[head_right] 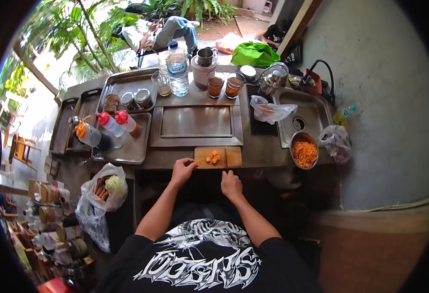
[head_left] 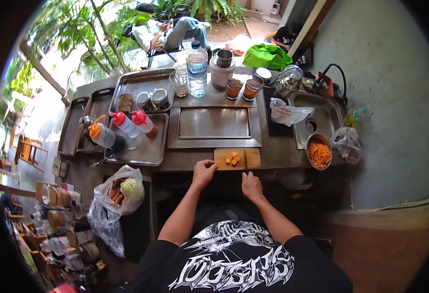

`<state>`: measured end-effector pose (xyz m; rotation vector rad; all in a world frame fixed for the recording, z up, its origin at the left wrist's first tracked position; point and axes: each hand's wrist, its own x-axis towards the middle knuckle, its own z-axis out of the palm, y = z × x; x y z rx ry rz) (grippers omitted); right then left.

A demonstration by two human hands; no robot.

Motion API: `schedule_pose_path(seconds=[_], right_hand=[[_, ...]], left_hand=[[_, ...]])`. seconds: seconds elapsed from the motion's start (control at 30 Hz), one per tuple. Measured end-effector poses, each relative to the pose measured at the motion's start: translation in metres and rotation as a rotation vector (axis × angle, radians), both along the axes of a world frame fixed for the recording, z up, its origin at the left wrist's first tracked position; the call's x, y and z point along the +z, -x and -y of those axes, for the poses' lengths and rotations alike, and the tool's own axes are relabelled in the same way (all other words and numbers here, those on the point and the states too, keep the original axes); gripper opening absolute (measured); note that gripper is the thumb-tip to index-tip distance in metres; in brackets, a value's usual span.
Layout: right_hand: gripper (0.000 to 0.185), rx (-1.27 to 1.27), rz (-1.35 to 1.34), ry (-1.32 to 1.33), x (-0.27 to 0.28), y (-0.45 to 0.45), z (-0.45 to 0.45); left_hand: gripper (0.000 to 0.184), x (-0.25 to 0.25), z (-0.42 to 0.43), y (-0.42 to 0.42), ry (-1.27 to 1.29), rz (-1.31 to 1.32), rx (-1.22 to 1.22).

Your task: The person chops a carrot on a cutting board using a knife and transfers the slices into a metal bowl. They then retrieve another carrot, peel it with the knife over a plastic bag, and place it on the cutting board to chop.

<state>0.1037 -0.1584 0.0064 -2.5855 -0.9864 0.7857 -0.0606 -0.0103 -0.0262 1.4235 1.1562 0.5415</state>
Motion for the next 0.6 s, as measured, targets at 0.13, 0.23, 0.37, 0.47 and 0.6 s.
schedule_pose_path(seconds=[0.13, 0.23, 0.37, 0.47, 0.6], right_hand=[[0.050, 0.094, -0.047, -0.025, -0.012, 0.012, -0.012], [0.050, 0.162, -0.104, -0.061, -0.008, 0.023, -0.028], [0.049, 0.193, -0.145, -0.074, -0.007, 0.027, -0.033], [0.047, 0.161, -0.197, -0.149, -0.006, 0.011, -0.023], [0.039, 0.099, -0.177, -0.245, -0.011, -0.020, 0.007]], left_hand=[[0.021, 0.004, 0.012, -0.007, -0.020, -0.034, 0.071], [0.021, 0.015, 0.014, -0.007, -0.039, -0.105, 0.087], [0.021, 0.031, 0.026, -0.010, -0.149, -0.163, 0.165], [0.020, 0.030, 0.031, -0.027, -0.227, -0.127, 0.185], [0.019, 0.029, 0.041, -0.066, -0.254, -0.071, 0.078]])
